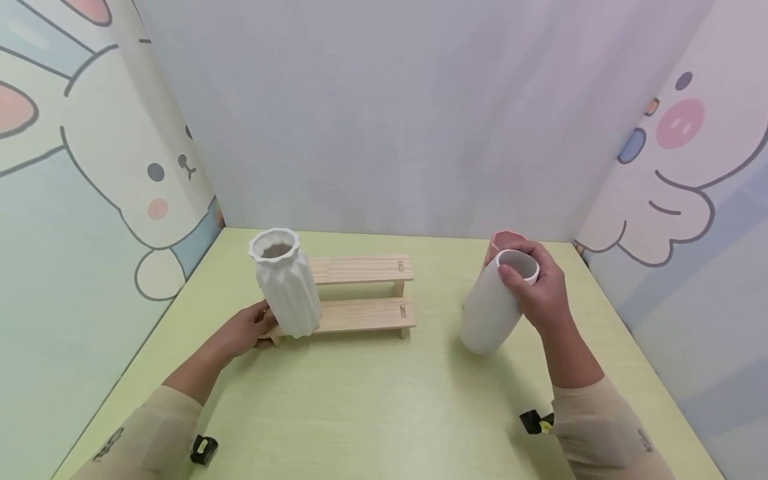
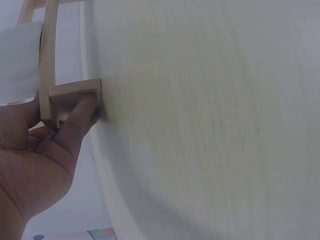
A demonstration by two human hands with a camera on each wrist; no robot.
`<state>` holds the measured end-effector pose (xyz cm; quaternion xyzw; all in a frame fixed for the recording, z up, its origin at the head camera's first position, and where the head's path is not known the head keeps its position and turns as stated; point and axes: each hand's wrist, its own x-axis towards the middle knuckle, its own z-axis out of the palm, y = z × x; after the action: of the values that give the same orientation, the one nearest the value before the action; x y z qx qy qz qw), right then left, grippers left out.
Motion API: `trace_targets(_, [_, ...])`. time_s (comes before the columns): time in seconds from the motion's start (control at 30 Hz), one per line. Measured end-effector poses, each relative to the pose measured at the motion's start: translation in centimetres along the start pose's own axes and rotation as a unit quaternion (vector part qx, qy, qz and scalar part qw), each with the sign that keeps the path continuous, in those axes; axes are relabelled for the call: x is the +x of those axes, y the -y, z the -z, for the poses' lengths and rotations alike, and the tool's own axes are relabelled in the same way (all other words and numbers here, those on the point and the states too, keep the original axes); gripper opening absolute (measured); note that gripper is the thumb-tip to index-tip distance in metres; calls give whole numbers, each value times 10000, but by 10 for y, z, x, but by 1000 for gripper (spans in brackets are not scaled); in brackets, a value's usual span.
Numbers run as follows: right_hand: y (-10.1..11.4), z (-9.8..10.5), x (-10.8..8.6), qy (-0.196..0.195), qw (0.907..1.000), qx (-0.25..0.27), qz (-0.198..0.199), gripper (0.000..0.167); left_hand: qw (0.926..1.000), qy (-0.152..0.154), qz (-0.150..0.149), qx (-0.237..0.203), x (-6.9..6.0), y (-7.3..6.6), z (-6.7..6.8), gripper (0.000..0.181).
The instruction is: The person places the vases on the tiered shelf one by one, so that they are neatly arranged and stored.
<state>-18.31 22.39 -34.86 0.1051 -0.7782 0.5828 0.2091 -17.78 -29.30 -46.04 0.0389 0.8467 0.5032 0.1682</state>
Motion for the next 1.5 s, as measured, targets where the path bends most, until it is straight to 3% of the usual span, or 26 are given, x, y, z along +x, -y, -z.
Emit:
trace_targets(0.13, [-2,-9,5,406,9925,1022,525,30,10000,-16,5,9,0,0,-1,58])
trace_targets(0.2, [-2,-13,8,544,9883,1279,626,31,10000,-16,-1,13,0,0,-1,58])
trace_targets(0.43, [2,-27,12,481,9952,727,441,25,10000,-21,23,30,-1,-1,-1,58])
trace_targets(0.67, [8,-44,25,592,9881,918,1085,21,10000,9,-47,37,-1,-4,-2,59])
trace_targets(1.0, [24,-66,33,738,9859,1331,698,27,10000,5,-24,-2,-1,-2,-1,59])
trace_targets(1.33, [39,-84,41,773,9927,792,484,30,10000,3,58,1,0,-1,0,58])
trace_targets(1.5, [44,-91,44,912,9920,768,404,31,10000,36,48,-53,-1,-1,-1,57])
